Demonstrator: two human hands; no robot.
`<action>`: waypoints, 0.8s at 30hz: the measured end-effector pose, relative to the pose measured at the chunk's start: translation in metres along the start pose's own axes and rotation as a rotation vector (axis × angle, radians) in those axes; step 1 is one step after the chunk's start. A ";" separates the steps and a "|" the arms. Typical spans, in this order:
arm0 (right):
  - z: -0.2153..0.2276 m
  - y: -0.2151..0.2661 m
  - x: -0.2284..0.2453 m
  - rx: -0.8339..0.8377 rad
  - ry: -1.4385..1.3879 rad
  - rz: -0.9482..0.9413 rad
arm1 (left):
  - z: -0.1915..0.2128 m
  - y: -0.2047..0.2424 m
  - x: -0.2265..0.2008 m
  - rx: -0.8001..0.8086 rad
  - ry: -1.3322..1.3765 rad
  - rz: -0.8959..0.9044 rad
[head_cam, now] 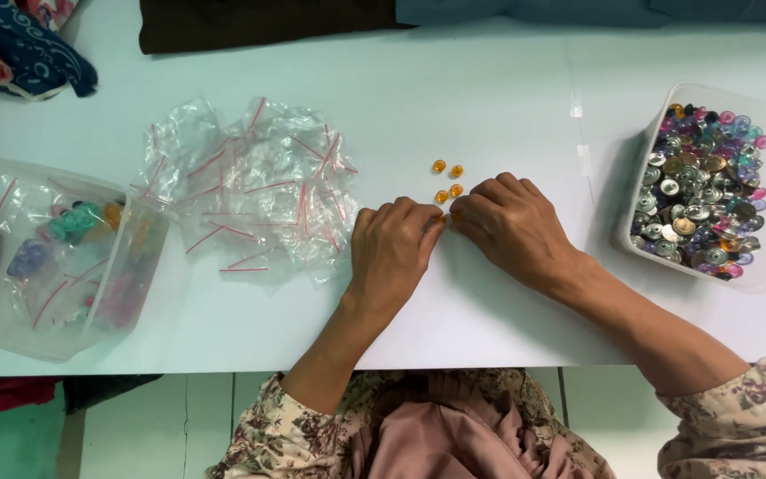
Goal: Sorting various buttons from a container and placing them into small plastic bags.
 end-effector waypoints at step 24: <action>0.122 0.132 -0.050 -0.100 -0.068 -0.153 | 0.024 -0.015 -0.110 -0.092 -0.008 -0.376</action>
Point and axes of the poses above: each hand's wrist, its own y-axis away from the middle knuckle, its own z-axis out of the back of the hand, x = y × z, the point moved 8 cm from there along -y, towards the middle knuckle, and after that the axes turned 15 degrees about x, right-handed, at the moved point
